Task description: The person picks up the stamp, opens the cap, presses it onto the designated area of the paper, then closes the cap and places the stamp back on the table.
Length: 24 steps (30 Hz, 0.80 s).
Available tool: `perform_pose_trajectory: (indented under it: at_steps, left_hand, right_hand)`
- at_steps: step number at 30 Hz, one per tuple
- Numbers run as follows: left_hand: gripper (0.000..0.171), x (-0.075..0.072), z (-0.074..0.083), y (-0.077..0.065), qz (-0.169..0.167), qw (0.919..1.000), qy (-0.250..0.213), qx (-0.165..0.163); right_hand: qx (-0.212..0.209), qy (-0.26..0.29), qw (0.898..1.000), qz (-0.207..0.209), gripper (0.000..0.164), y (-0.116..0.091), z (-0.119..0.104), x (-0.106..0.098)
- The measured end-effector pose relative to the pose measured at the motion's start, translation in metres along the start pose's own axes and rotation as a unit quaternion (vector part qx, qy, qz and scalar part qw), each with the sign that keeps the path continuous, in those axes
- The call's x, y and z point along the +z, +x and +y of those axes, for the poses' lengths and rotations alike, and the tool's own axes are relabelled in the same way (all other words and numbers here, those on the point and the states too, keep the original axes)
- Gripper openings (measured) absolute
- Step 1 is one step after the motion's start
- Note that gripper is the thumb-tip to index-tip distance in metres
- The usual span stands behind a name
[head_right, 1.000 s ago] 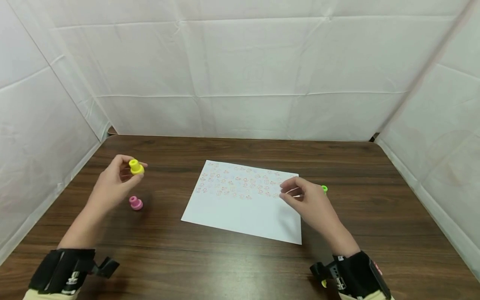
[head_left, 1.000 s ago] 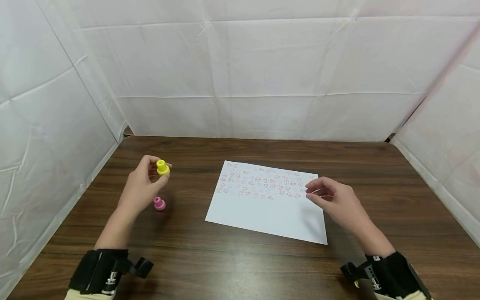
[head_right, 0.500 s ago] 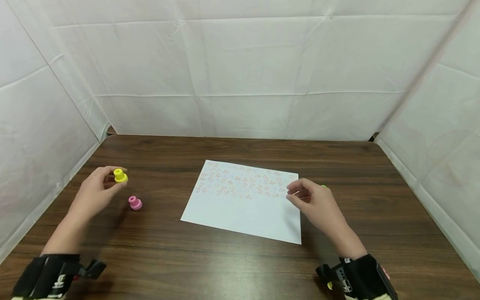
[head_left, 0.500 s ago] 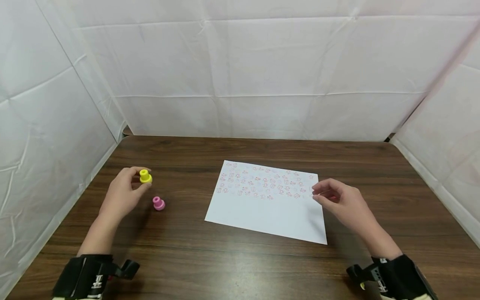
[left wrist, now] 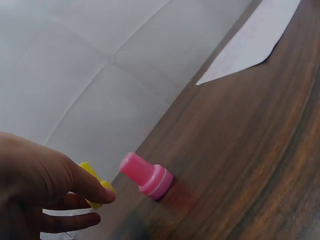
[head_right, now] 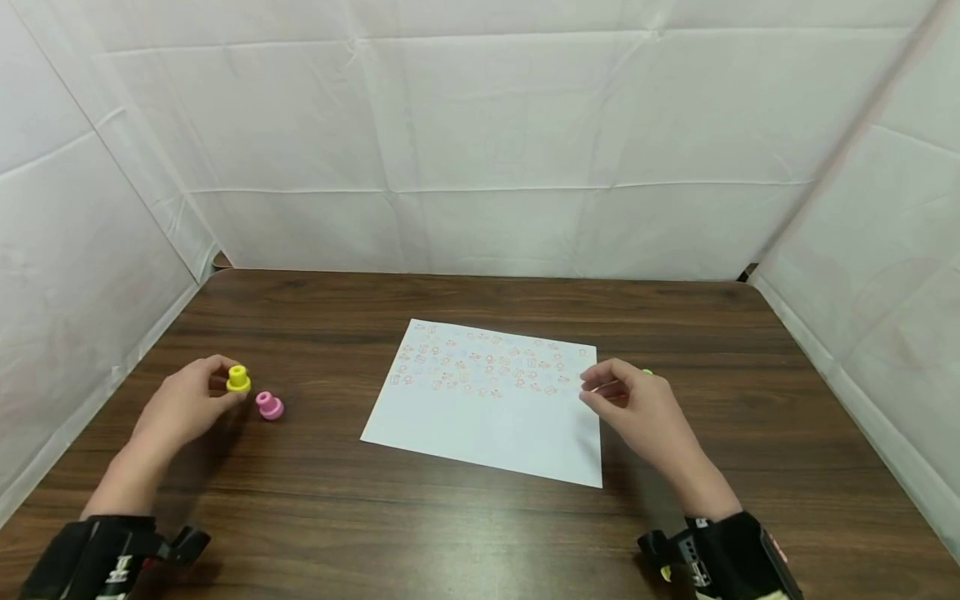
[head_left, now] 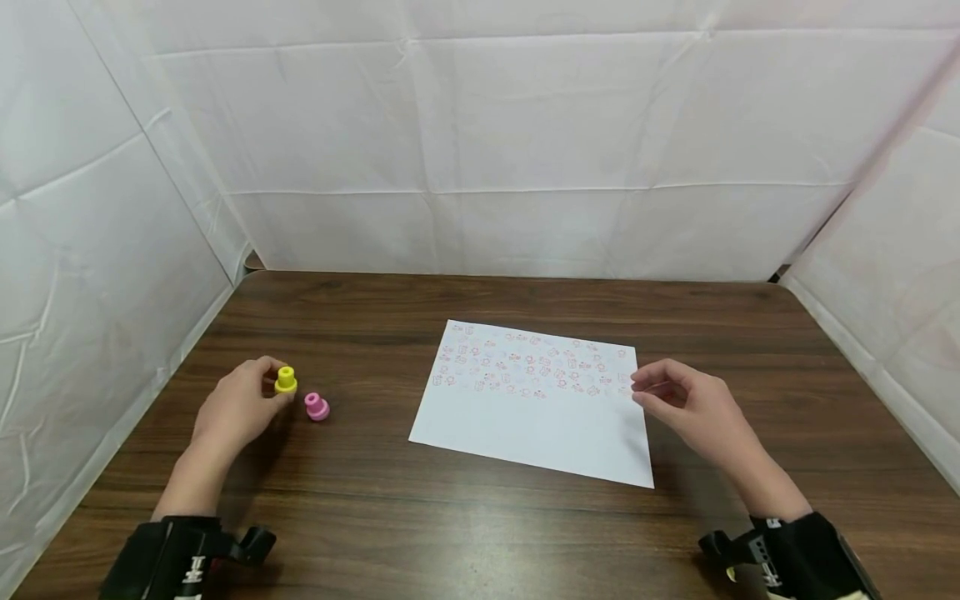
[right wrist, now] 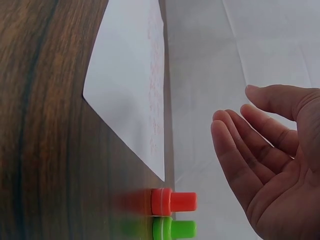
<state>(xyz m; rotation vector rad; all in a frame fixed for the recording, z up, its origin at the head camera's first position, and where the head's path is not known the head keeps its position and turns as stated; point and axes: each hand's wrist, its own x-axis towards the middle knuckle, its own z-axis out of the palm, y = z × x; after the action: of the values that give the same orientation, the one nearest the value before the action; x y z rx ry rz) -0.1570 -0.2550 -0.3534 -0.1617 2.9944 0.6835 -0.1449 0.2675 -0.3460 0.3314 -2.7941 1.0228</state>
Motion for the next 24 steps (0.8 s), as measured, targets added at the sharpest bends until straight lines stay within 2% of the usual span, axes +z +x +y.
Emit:
perform_pose_trajectory:
  at_steps: [4, 8, 17, 24]
  left_hand:
    - [0.038, 0.002, -0.001, 0.0, -0.025, 0.9995, 0.011, -0.015]
    - [0.035, 0.003, -0.001, -0.001, -0.038, 0.999, 0.017, -0.014]
    - [0.035, 0.005, 0.0, -0.001, -0.058, 0.9976, 0.035, -0.017]
    - [0.036, 0.006, -0.001, -0.001, -0.059, 0.9976, 0.035, -0.011]
  right_hand:
    - [0.002, -0.01, 1.0, 0.005, 0.02, 0.0, 0.003, -0.001]
    - [0.005, -0.022, 1.0, 0.008, 0.019, 0.001, 0.005, -0.002]
    - [0.007, -0.042, 0.999, 0.011, 0.019, 0.005, 0.009, -0.008]
    - [0.003, -0.064, 0.998, 0.025, 0.02, 0.006, 0.016, -0.011]
